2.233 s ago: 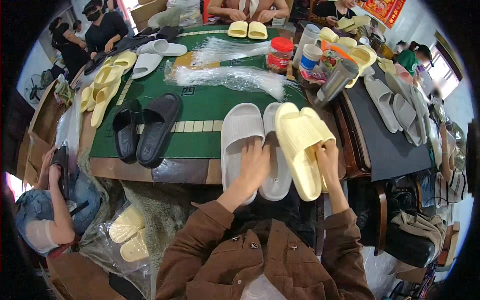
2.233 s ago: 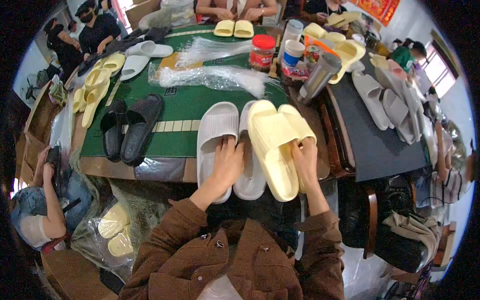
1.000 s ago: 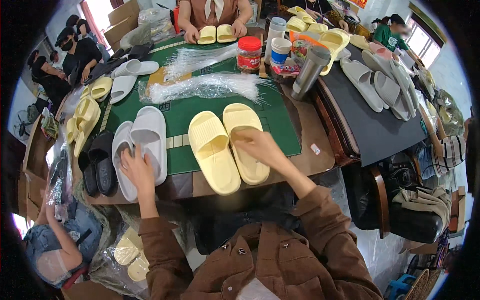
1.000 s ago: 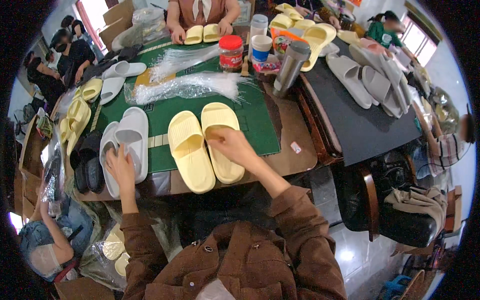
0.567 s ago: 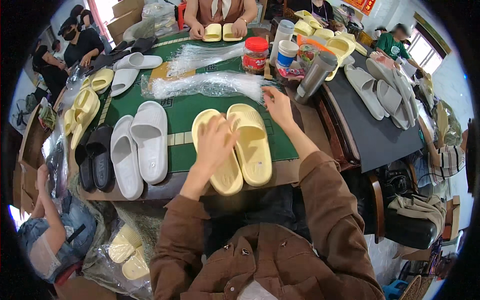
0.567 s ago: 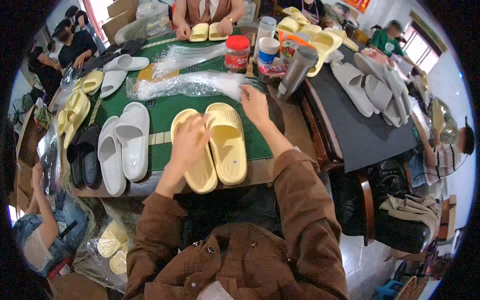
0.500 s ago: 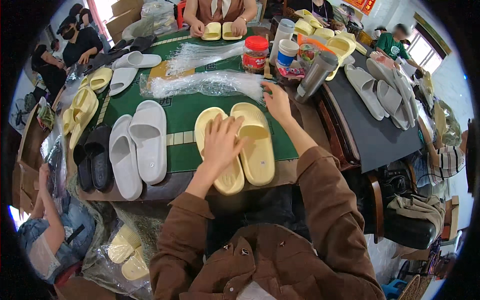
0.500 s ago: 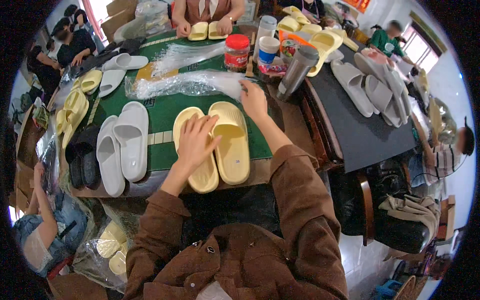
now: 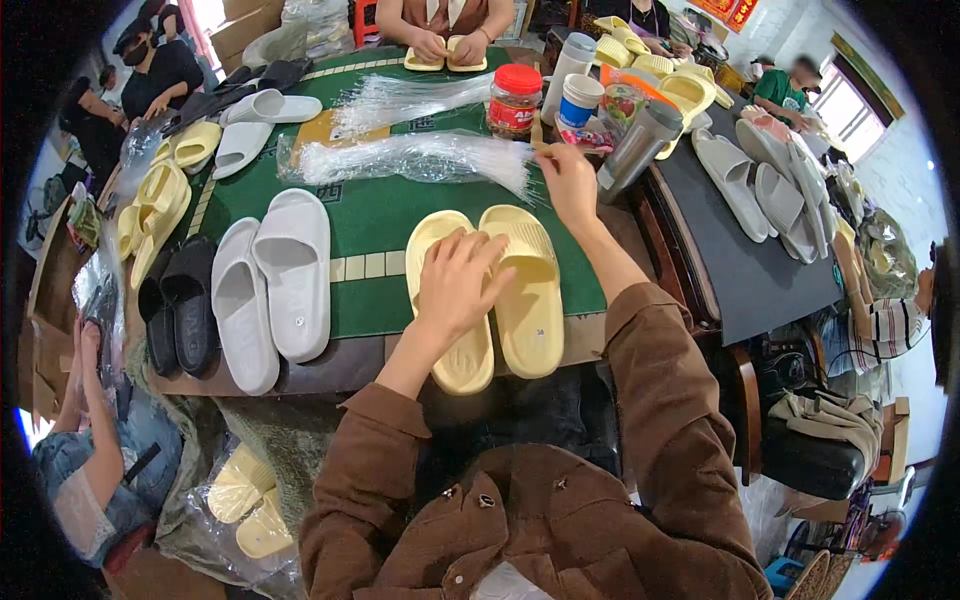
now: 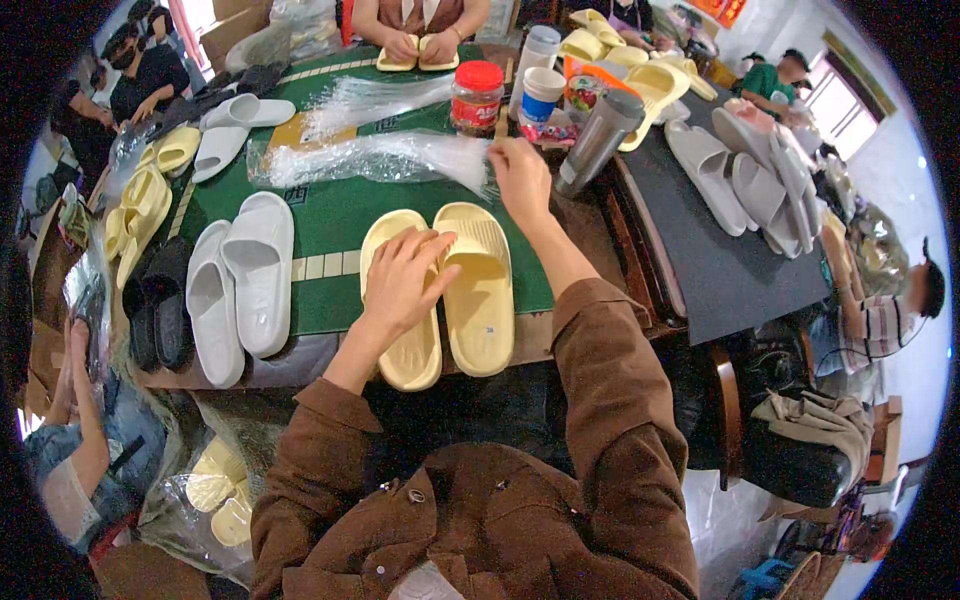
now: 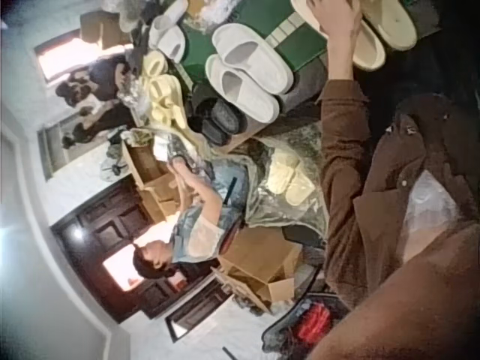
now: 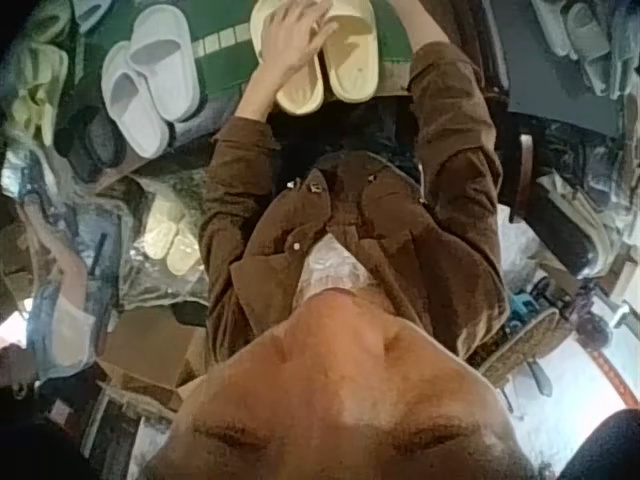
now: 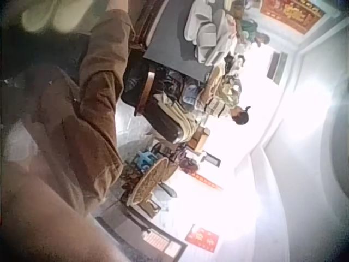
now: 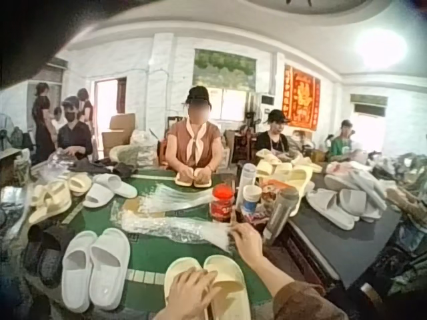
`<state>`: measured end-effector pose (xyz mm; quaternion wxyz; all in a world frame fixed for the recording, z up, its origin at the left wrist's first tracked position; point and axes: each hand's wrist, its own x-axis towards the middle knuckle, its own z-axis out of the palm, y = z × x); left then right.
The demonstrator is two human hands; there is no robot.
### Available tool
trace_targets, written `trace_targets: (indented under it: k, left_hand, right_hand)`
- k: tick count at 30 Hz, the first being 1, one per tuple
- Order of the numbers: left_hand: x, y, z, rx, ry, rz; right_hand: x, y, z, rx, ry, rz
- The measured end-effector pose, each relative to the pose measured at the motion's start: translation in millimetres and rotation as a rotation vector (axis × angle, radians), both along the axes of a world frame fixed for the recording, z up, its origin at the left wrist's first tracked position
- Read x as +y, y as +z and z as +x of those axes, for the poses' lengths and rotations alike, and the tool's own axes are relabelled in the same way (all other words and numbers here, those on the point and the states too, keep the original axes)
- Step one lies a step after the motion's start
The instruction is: The person assembles slipper sandals by hand, inserting small white plastic ties through the straps of various colored slippers. They handle pink, white, yellow, and black slippers, picking them up, threading the ties, and placing them back on the table.
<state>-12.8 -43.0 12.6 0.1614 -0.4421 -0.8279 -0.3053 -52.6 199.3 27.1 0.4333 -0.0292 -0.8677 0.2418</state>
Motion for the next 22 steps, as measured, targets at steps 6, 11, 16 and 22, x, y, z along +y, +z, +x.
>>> trace_targets:
  k: [6, 11, 16, 22]
  left_hand:
    - [19.3, 9.5, -59.2, -0.262, 0.047, 0.137]
    - [51.5, -18.1, -127.0, -0.131, 0.116, -0.04]
    - [72.8, -37.8, -167.0, -0.181, 0.245, -0.327]
    - [77.1, -84.9, -189.1, -0.105, 0.28, -0.335]
  right_hand:
    - [5.3, 15.5, 9.4, 0.013, 0.179, -0.361]
    - [11.3, 20.1, 17.0, -0.057, 0.373, -0.623]
    - [9.8, 26.9, 36.8, -0.159, 0.436, -0.747]
    - [63.2, 17.9, 52.2, 0.135, 0.259, -0.867]
